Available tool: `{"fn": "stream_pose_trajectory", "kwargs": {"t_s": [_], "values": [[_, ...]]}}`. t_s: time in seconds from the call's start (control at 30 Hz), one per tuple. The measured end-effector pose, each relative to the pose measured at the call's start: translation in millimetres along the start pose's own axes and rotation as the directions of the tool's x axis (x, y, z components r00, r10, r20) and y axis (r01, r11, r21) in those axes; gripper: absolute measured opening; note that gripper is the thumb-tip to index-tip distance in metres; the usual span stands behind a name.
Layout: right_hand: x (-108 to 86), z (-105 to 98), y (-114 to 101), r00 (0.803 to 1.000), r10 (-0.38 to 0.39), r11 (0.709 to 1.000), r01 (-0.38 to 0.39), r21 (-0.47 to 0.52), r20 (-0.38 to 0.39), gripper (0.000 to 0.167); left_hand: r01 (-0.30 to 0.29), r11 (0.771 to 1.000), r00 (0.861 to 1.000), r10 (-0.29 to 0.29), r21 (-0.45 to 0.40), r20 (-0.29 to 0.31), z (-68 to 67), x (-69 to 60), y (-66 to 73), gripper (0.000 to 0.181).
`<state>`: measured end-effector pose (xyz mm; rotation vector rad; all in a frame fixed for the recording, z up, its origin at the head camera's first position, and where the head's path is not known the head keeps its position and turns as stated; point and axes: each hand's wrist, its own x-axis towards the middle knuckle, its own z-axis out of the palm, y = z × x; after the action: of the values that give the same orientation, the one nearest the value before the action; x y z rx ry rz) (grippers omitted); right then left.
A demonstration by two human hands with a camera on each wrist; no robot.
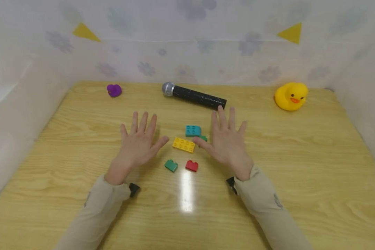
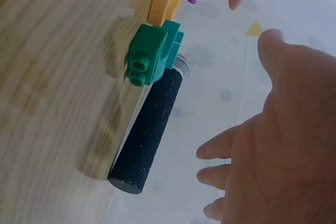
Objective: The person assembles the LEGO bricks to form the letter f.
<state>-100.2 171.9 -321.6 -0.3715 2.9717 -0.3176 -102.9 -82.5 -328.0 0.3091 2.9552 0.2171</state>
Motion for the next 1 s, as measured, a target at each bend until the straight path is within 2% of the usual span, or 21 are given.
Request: {"fn": "stream_pose_trajectory", "kwargs": {"t_s": [0.4, 0.47, 0.57, 0.63, 0.7, 0.8, 0.9, 1.0], "values": [[-0.9, -0.6, -1.1, 1.0, -0.016, 1.0, 0.016, 0.007, 0.006, 0.096, -0.021, 1.0, 1.0, 0.021, -0.019, 0.011, -0.7, -2.8, 1.7, 0.081], [-0.4, -0.4, -1.5, 0.999, -0.038, 0.998, 0.038, 0.046, 0.014, 0.093, -0.034, 0.998, 0.999, 0.036, -0.051, 0.03, -0.8, -3.0, 1.7, 0.081], [1.9, 0.6, -3.0, 0.992, -0.123, 0.974, 0.126, 0.191, -0.028, 0.084, -0.099, 0.982, 0.994, 0.106, -0.16, 0.034, -0.7, -2.6, 0.5, 0.079], [3.4, 1.3, -4.6, 0.976, -0.196, 0.932, 0.216, 0.292, -0.095, 0.074, -0.173, 0.944, 0.984, 0.18, -0.281, 0.002, -1.2, -1.8, -0.3, 0.074], [3.8, 1.8, -6.1, 0.95, -0.256, 0.881, 0.306, 0.362, -0.18, 0.064, -0.258, 0.885, 0.965, 0.258, -0.387, -0.055, -1.9, -0.6, -1.1, 0.066], [3.5, 2.6, -7.8, 0.924, -0.293, 0.83, 0.374, 0.413, -0.247, 0.049, -0.353, 0.795, 0.933, 0.339, -0.493, -0.121, -3.5, 0.8, -1.2, 0.05], [3.2, 3.6, -8.7, 0.921, -0.306, 0.791, 0.387, 0.474, -0.24, 0.038, -0.392, 0.743, 0.914, 0.381, -0.542, -0.139, -3.6, 1.9, -0.9, 0.04], [3.6, 4.2, -9.3, 0.934, -0.303, 0.776, 0.356, 0.52, -0.188, 0.031, -0.408, 0.713, 0.901, 0.415, -0.571, -0.126, -3.9, 2.0, -1.5, 0.032]]}}
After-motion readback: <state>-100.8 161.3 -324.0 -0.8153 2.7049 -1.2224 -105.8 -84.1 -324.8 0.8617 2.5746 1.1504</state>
